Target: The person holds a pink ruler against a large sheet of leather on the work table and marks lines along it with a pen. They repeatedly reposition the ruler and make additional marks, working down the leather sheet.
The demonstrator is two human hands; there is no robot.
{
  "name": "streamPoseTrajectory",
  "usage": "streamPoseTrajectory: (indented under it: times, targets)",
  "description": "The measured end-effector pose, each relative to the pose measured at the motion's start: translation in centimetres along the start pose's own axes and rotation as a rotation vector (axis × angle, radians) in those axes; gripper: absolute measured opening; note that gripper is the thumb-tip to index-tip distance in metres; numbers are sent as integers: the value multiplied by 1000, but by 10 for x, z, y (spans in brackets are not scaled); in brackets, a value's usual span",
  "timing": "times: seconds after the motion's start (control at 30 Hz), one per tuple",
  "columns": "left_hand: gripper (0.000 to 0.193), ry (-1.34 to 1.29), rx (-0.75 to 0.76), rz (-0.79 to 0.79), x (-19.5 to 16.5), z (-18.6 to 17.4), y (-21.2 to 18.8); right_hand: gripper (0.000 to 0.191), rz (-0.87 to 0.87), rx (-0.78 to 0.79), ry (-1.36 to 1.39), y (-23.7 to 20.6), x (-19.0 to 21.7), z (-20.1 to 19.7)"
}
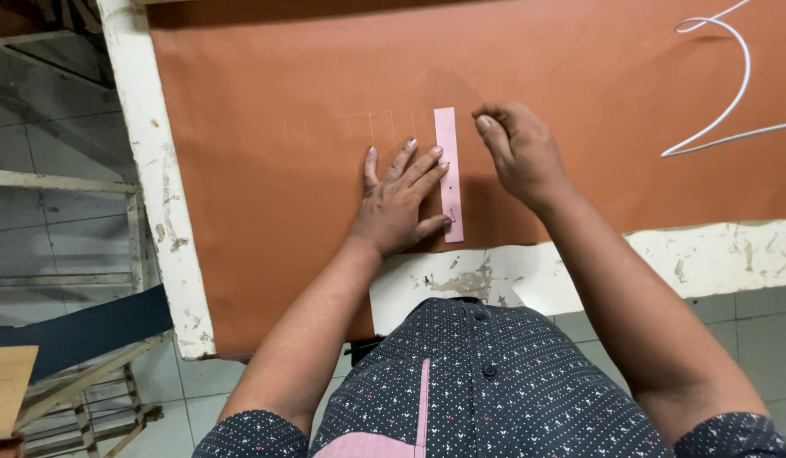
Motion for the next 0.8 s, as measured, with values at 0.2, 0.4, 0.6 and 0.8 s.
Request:
streamPoseTrajectory:
  times: [0.2, 0.4, 0.6, 0.8]
  targets:
    - [79, -35, -5, -3, -1, -5, 1, 22, 66, 60, 218, 37, 12, 12]
    - [78, -33, 14, -11, -2, -5, 2, 20, 44, 78, 191, 43, 14, 18]
    - [78, -6, -12, -11, -1, -5, 1, 12, -207, -10, -311, 38, 27, 7]
    - [80, 3, 14, -23, -2, -1, 4, 8, -313, -48, -333, 28, 22, 4]
Point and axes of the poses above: each hand's wrist, its own y-axis towards the middle knuckle, its own z-axis out of the palm, x = y × z, the point moved 7 cm from there along y, towards the middle knuckle
